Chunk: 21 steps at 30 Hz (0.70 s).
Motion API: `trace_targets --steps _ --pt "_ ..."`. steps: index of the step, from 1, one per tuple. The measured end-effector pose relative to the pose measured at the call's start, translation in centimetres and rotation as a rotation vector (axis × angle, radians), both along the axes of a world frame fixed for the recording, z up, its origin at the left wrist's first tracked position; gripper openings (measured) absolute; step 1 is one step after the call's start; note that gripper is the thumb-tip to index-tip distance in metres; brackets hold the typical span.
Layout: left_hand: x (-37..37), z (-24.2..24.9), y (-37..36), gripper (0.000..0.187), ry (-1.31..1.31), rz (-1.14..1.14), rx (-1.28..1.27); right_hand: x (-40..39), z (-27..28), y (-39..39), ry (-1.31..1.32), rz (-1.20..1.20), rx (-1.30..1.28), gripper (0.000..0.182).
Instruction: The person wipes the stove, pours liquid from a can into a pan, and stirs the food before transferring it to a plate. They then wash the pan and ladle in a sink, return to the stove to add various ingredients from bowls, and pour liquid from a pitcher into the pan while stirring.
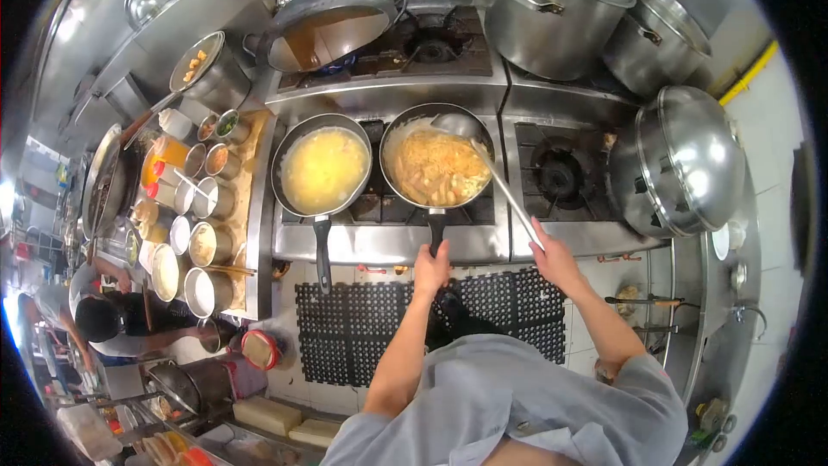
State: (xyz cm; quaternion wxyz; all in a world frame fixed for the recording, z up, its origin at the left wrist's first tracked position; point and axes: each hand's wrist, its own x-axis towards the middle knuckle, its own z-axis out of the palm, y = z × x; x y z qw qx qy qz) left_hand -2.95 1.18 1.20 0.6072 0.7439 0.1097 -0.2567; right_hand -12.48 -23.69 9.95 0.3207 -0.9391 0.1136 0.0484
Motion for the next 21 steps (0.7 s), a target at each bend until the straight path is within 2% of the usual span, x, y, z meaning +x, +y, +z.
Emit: trace_targets --steps 2,4,6,7,8,10,12,13,16,17,18,19,20,21 --pt "0.2 -0.4 0.4 0.048 -0.013 -0.017 0.007 -0.1 -2.8 2.0 0.043 -0.069 -0.024 0.058" --pt "-0.3 -0.6 0.1 0.052 -0.12 -0.018 0.113 -2.6 -6.0 6.2 -0.317 -0.065 0.061 0.056" --pt "-0.8 -3.9 -0.5 0.052 -0.152 0.008 0.134 -4.2 -2.0 10.4 0.143 -0.325 0.582 0.056" --pt "-0.8 -3.9 -0.9 0.053 -0.183 0.037 0.173 -4.5 -1.2 10.2 0.13 -0.344 0.748 0.059" --pt "-0.6 -4.3 -0.6 0.053 -0.168 0.038 0.159 -4.3 -0.2 9.2 0.167 -0.41 0.724 0.058" --pt "1.4 -1.0 2.2 0.05 -0.173 -0.096 0.173 -4.7 -2.2 4.9 -0.055 -0.187 0.234 0.054" --pt "3.4 -2.6 4.4 0.047 -0.24 -0.037 0.178 -3.8 0.7 2.2 -0.056 -0.163 0.187 0.054" --pt "2.6 0.4 4.4 0.055 -0.284 -0.068 0.277 -3.8 3.8 1.6 -0.013 -0.148 0.156 0.054" --pt "-0.1 2.2 2.0 0.054 -0.145 -0.055 0.177 -3.8 10.7 1.1 0.135 -0.147 0.173 0.054" --pt "0.4 -2.3 2.1 0.05 -0.38 -0.011 0.259 -3.8 13.1 1.3 0.258 -0.181 0.309 0.054" --pt "1.0 -2.1 2.8 0.05 -0.372 -0.012 0.26 -3.8 14.3 1.1 0.39 -0.215 0.443 0.053" --pt "2.1 -1.7 4.0 0.048 -0.251 -0.047 0.203 -3.8 13.9 0.2 0.429 -0.19 0.526 0.053" --pt "3.0 -1.1 4.5 0.046 -0.142 -0.077 0.146 -3.0 13.8 -0.1 0.43 -0.188 0.528 0.053" --pt "3.2 -0.7 4.6 0.043 -0.212 -0.055 0.126 -1.7 13.9 0.0 0.496 -0.079 0.421 0.054"
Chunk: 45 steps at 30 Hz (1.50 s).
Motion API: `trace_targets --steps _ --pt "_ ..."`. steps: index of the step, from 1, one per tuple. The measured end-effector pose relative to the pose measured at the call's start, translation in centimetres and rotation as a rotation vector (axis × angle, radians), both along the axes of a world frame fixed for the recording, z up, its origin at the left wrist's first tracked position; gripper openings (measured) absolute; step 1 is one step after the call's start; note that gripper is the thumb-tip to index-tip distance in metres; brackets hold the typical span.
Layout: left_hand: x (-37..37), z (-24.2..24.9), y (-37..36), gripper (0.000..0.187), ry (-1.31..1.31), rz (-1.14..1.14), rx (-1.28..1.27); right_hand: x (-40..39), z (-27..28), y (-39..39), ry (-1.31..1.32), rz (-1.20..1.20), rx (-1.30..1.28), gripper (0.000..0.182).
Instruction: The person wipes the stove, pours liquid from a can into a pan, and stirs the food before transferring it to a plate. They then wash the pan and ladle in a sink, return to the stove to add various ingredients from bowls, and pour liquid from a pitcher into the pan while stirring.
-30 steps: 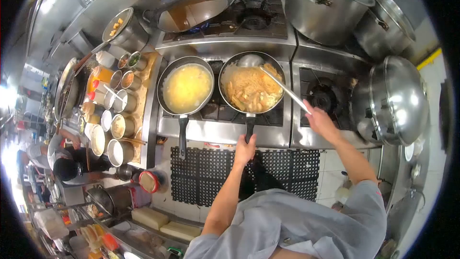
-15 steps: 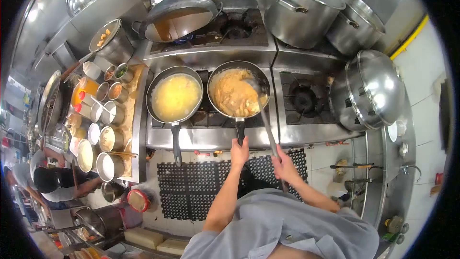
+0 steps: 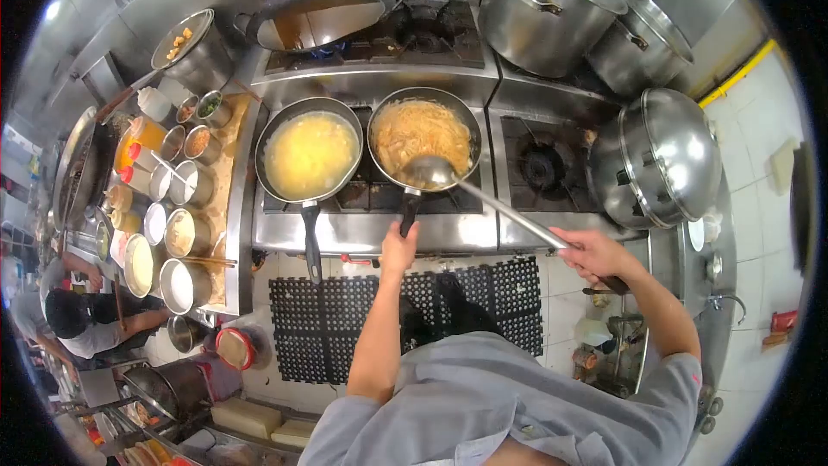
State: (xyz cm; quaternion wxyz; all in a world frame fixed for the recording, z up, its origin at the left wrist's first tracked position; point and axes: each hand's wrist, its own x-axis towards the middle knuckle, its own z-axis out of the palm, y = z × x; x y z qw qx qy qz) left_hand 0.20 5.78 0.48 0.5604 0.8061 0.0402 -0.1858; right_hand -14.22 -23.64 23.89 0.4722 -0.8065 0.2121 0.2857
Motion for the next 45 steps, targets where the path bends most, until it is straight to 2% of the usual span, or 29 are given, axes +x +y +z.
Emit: trace_targets --steps 1,2,3,4,5,6,7,9,12,13,16,18,19,20,22,26,29,31,33,36,38,39,41,43,45 --pt "0.2 0.5 0.1 0.043 -0.008 0.001 0.006 1.2 -0.1 0.3 0.04 0.138 -0.071 0.054" --pt "0.2 0.9 0.0 0.042 0.031 -0.003 0.03 2.5 -1.1 0.6 -0.032 0.287 -0.251 0.055" --pt "0.2 1.1 -0.1 0.042 0.073 -0.003 0.052 2.8 -2.5 0.2 -0.034 0.293 -0.247 0.055" --pt "0.2 0.1 0.1 0.042 0.074 0.006 0.054 3.2 -3.9 -0.5 -0.218 0.342 -0.274 0.055" --pt "0.3 -1.5 0.3 0.042 -0.073 0.013 0.09 3.6 -4.6 -1.1 -0.402 0.394 -0.3 0.055" --pt "0.3 -2.7 0.5 0.043 -0.215 0.02 0.128 4.0 -0.8 0.2 -0.101 0.159 -0.162 0.052" --pt "0.3 -3.1 0.7 0.043 -0.204 0.032 0.133 4.0 0.9 -0.8 -0.092 0.173 -0.157 0.052" --pt "1.2 -3.4 0.9 0.044 -0.047 0.013 0.075 4.2 2.9 -4.8 -0.081 0.248 -0.202 0.05" --pt "2.4 -3.0 1.5 0.045 -0.035 0.004 0.091 6.9 4.8 -9.2 0.011 0.509 -0.279 0.054" --pt "2.4 -2.9 1.6 0.045 -0.049 0.005 0.099 8.4 4.1 -9.6 -0.016 0.605 -0.299 0.053" --pt "2.7 -2.3 1.5 0.044 -0.084 0.015 0.08 10.9 1.2 -8.0 0.006 0.559 -0.269 0.052" --pt "2.7 -2.1 1.3 0.042 -0.097 0.02 0.085 11.1 -1.1 -8.0 -0.236 0.629 -0.28 0.052" --pt "2.6 -2.0 1.3 0.041 -0.11 0.027 0.088 10.4 -1.2 -7.9 -0.234 0.631 -0.273 0.052" --pt "2.4 -1.8 1.3 0.041 -0.107 0.031 0.093 9.0 -0.7 -7.6 -0.105 0.445 -0.16 0.052" --pt "2.5 -0.6 0.9 0.041 0.071 0.033 0.108 7.3 1.6 -7.1 0.142 0.122 0.114 0.052" --pt "2.1 -1.7 0.8 0.041 -0.008 0.029 0.1 7.1 -2.7 -7.0 0.15 0.193 0.16 0.052" --pt "2.2 -1.7 0.6 0.042 0.029 0.017 0.141 7.0 -4.6 -6.0 0.004 0.21 0.084 0.052" --pt "1.9 -1.9 0.2 0.042 0.027 0.042 0.169 5.2 -4.7 -4.7 0.071 -0.047 0.346 0.051" --pt "1.7 -2.5 -0.1 0.042 0.009 0.05 0.177 4.5 -5.4 -3.6 0.182 -0.139 0.552 0.051" --pt "1.4 -3.1 -0.5 0.042 0.003 0.059 0.174 4.6 -7.9 -1.6 0.115 -0.139 0.557 0.051" --pt "1.6 -2.9 -0.8 0.043 0.003 0.064 0.168 4.5 -8.4 -0.9 -0.03 -0.047 0.334 0.051" --pt "1.4 -2.1 -0.9 0.043 -0.008 0.067 0.184 3.9 -7.8 -0.8 -0.031 -0.05 0.342 0.051" --pt "1.4 -1.9 -1.0 0.043 -0.021 0.072 0.203 2.2 -6.2 -1.3 0.043 -0.205 0.607 0.052" --pt "1.2 -2.5 -1.1 0.042 0.015 0.088 0.197 1.7 -7.2 -1.0 0.075 -0.2 0.614 0.051" --pt "0.8 -2.6 -1.5 0.041 -0.001 0.092 0.181 2.0 -9.4 -0.1 -0.011 -0.071 0.293 0.049"
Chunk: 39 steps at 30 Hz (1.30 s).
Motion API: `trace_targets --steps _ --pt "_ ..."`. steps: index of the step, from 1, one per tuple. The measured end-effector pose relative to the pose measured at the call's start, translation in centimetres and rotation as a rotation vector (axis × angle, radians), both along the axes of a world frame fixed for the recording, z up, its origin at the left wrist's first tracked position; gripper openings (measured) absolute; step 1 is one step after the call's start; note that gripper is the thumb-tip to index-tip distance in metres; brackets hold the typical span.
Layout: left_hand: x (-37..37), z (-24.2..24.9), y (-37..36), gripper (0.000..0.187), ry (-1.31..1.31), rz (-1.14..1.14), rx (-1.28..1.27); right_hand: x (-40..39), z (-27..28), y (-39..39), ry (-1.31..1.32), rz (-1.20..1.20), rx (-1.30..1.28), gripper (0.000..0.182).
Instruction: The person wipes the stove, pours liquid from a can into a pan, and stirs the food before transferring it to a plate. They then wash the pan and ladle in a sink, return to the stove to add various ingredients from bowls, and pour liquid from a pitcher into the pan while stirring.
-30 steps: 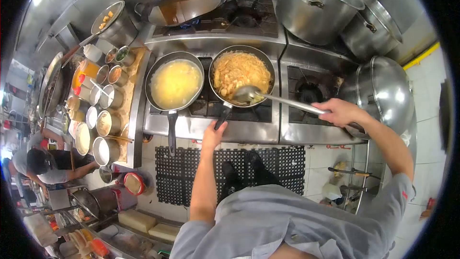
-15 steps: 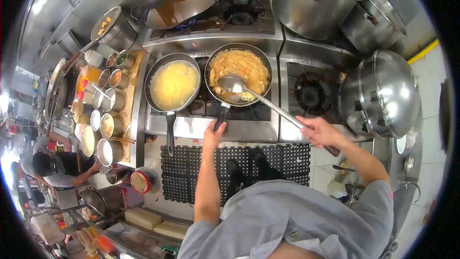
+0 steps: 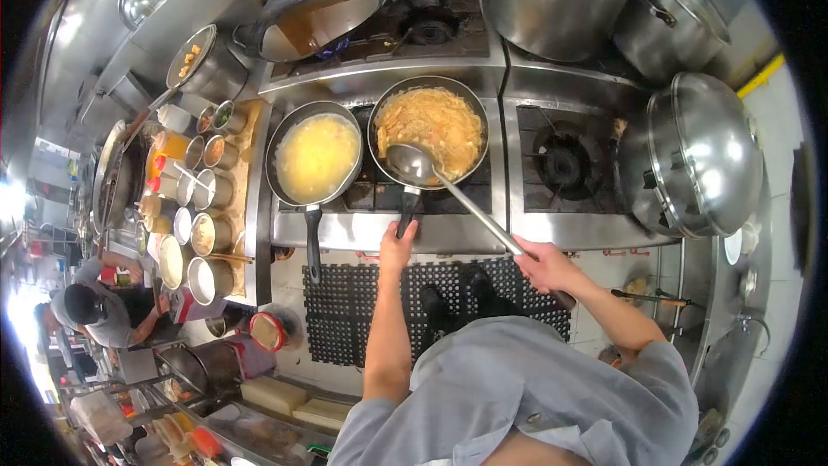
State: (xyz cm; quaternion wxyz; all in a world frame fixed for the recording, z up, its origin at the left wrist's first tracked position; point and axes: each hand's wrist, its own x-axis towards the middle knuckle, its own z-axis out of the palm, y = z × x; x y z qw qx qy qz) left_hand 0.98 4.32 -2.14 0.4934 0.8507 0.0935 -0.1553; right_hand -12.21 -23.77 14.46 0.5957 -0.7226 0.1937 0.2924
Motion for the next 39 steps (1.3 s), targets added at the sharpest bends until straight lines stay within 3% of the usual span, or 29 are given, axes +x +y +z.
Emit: trace_targets --steps 3,8,11,16,18,20,22,23,24,26,27,30,34,36,39 --pt "0.2 0.4 -0.4 0.04 -0.023 -0.02 -0.027 0.0 -0.4 0.3 -0.08 0.009 0.008 0.049" --pt "-0.5 1.1 -1.0 0.037 -0.068 -0.033 0.025 1.5 0.0 3.6 0.085 -0.197 0.474 0.051" --pt "-0.5 -0.9 -1.1 0.038 -0.016 0.017 -0.071 2.7 -1.0 5.5 0.025 -0.224 0.425 0.052" --pt "-0.9 3.1 -2.0 0.042 -0.033 -0.026 -0.007 4.1 0.0 5.2 -0.038 -0.344 0.43 0.054" --pt "-1.0 5.3 -2.2 0.046 0.267 -0.001 -0.218 4.2 -2.5 3.2 -0.089 -0.244 0.306 0.056" --pt "-2.3 6.1 -3.2 0.049 0.213 0.011 -0.192 4.0 -7.1 -0.1 -0.865 0.008 -0.366 0.056" --pt "-3.1 5.8 -3.5 0.048 0.187 0.001 -0.17 3.8 -3.6 -2.3 -0.634 0.065 -0.562 0.056" --pt "-2.7 5.5 -3.6 0.048 0.193 -0.007 -0.17 3.9 -5.4 -3.6 -0.696 0.105 -0.661 0.058" --pt "-2.0 5.5 -3.8 0.047 0.15 0.023 -0.187 3.5 -4.9 -3.2 -0.686 0.101 -0.667 0.058" --pt "-1.2 4.9 -3.6 0.042 0.161 0.04 -0.21 2.7 -3.4 -1.8 -0.136 0.056 -0.559 0.059" --pt "-1.2 4.6 -3.8 0.041 0.135 0.041 -0.217 0.2 -6.2 -0.9 -0.231 0.096 -0.633 0.06" --pt "-1.4 4.8 -3.8 0.039 0.116 0.032 -0.214 -3.6 -4.5 0.5 -0.331 -0.062 -0.363 0.062" --pt "-1.1 4.9 -3.3 0.038 0.108 -0.018 -0.182 1.7 -3.0 -2.5 -0.456 0.107 -0.616 0.058" --pt "-1.1 5.2 -3.1 0.038 0.129 -0.017 -0.166 6.8 -5.6 -5.0 -0.799 0.238 -0.711 0.062" --pt "-0.9 4.8 -3.1 0.038 0.139 -0.008 -0.17 9.1 -7.0 -6.1 -0.751 0.362 -0.846 0.06"
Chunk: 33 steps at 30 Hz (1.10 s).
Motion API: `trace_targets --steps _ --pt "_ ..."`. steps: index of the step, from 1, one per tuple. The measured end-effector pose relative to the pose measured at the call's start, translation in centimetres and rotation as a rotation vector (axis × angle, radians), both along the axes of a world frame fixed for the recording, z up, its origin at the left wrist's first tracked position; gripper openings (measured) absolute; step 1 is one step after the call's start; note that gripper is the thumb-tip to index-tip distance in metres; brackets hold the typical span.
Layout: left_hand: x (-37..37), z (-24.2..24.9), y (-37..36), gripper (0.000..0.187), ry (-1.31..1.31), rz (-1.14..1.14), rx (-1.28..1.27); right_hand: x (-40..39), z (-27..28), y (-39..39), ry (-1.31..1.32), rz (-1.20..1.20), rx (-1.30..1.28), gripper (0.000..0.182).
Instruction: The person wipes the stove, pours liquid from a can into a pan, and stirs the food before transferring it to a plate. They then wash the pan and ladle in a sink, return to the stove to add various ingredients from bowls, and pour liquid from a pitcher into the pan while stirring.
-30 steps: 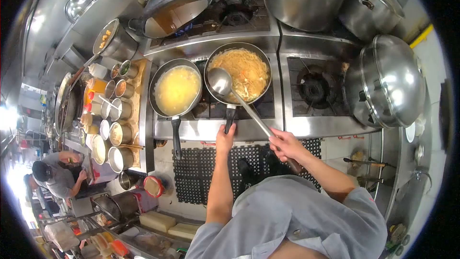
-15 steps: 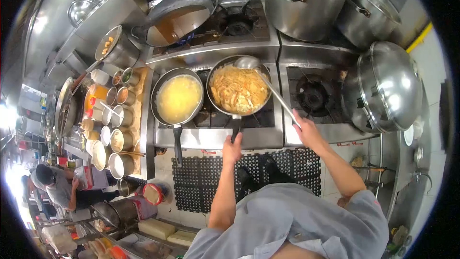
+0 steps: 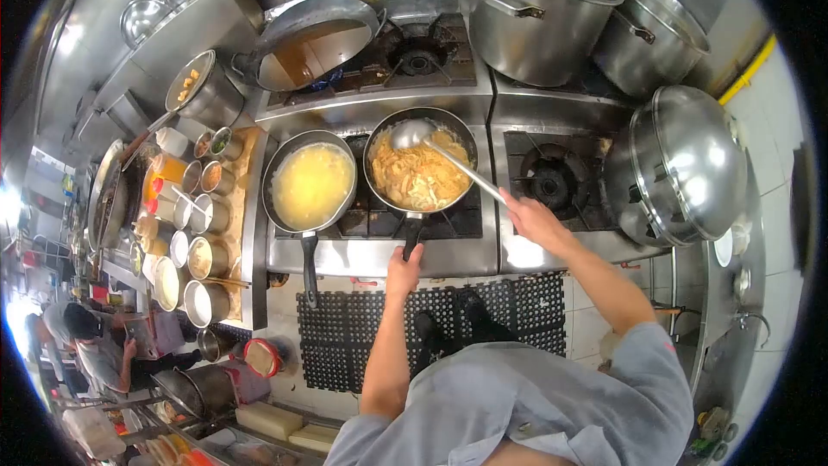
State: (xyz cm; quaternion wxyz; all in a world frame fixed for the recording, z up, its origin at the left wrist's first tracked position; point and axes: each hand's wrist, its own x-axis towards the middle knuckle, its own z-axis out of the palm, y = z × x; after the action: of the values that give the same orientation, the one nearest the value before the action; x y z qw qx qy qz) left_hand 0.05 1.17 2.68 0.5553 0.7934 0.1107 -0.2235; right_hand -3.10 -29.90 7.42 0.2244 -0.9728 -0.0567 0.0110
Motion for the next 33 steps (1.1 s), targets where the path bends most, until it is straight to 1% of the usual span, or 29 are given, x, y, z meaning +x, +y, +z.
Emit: trace_targets --steps 1,3,5,6,7,8,9,10,11,12,13,14,15,16,17,18,19,20,21,22,23,24,26,27,29,31,32,33 --pt "-0.1 -0.1 0.2 0.038 0.001 0.004 -0.016 -1.2 0.2 0.3 0.0 0.002 -0.002 0.06" --pt "-0.9 -0.2 -0.1 0.038 -0.017 0.041 -0.014 -5.7 1.9 1.1 0.263 -0.145 0.145 0.057" --pt "-1.5 -0.2 -1.0 0.039 -0.038 0.089 -0.018 -7.8 8.1 2.5 0.426 -0.283 0.262 0.055" --pt "-2.0 -0.2 -1.3 0.039 -0.022 0.083 0.021 -8.6 7.6 2.2 0.427 -0.276 0.256 0.055" --pt "-2.3 -0.1 -1.4 0.04 -0.004 0.071 0.063 -9.8 7.0 1.5 0.272 -0.229 0.285 0.056" --pt "-1.7 0.0 -0.8 0.04 0.043 0.034 0.0 -10.0 6.5 0.6 0.109 -0.181 0.311 0.056" --pt "-0.4 -1.6 0.0 0.04 0.043 0.033 0.0 -9.9 6.8 0.3 0.109 -0.182 0.311 0.056" --pt "0.9 -4.9 1.1 0.041 -0.2 0.029 0.012 -10.1 7.6 0.2 0.169 -0.231 0.401 0.054" --pt "1.0 -6.9 1.8 0.041 -0.438 0.023 0.026 -10.6 8.7 0.1 0.236 -0.281 0.491 0.052" --pt "0.2 -6.0 1.4 0.039 -0.511 0.024 0.045 -10.6 11.3 0.9 0.408 -0.387 0.7 0.049" --pt "-0.3 -3.3 0.8 0.039 -0.513 0.027 0.05 -10.7 12.6 0.8 0.409 -0.383 0.704 0.049" --pt "-1.1 0.2 0.0 0.041 -0.192 0.005 0.057 -11.0 13.5 0.6 0.572 -0.429 0.821 0.048" --pt "-1.3 2.0 -0.3 0.044 0.129 -0.016 0.061 -10.9 13.8 0.5 0.736 -0.475 0.936 0.047" --pt "-0.9 -0.3 0.3 0.041 0.126 -0.053 -0.062 -10.6 13.3 0.6 0.738 -0.475 0.938 0.047" --pt "-0.2 -1.9 0.9 0.041 0.131 -0.051 -0.062 -10.0 12.3 0.7 0.773 -0.392 0.748 0.048" --pt "0.8 -3.1 1.2 0.033 0.081 -0.101 -0.092 -9.7 11.1 0.6 0.803 -0.306 0.554 0.049" --pt "1.7 -3.5 1.3 0.026 0.027 -0.15 -0.12 -9.8 9.4 0.6 0.806 -0.301 0.55 0.049" --pt "2.2 -1.9 1.0 0.021 0.039 -0.117 -0.137 -10.0 7.3 0.8 0.558 -0.167 0.414 0.05" --pt "1.9 -1.7 0.8 0.021 0.034 -0.107 -0.136 -9.6 7.3 1.3 0.308 -0.032 0.278 0.051" --pt "1.4 -1.6 0.3 0.019 -0.007 -0.043 -0.111 -9.2 9.0 1.8 0.49 -0.144 0.272 0.055" --pt "1.0 -1.4 0.0 0.017 -0.047 0.02 -0.083 -9.2 8.5 1.6 0.489 -0.133 0.275 0.055" --pt "1.3 -1.7 -0.1 0.017 -0.054 0.03 -0.081 -9.1 7.7 1.1 0.347 -0.113 0.295 0.055" --pt "1.8 -2.6 -0.7 0.032 0.102 -0.012 -0.019 -8.6 6.4 0.7 0.093 -0.095 0.283 0.055" --pt "1.5 -3.2 -1.1 0.032 0.097 0.004 -0.023 -8.3 5.8 0.3 0.091 -0.078 0.279 0.055" --pt "0.7 -4.2 -1.8 0.029 -0.268 0.03 0.225 -7.3 5.3 -0.7 0.04 -0.101 0.36 0.058" --pt "-0.9 -3.6 -2.6 0.034 -0.258 0.053 0.189 -7.9 6.4 -1.5 0.024 -0.081 0.358 0.06" --pt "-1.9 -3.6 -2.9 0.031 -0.225 0.061 0.281 -8.8 6.4 -2.4 0.052 -0.099 0.374 0.061" --pt "-3.2 -2.8 -2.9 0.031 -0.221 0.081 0.281 -9.6 6.6 -3.2 0.083 -0.116 0.385 0.061"
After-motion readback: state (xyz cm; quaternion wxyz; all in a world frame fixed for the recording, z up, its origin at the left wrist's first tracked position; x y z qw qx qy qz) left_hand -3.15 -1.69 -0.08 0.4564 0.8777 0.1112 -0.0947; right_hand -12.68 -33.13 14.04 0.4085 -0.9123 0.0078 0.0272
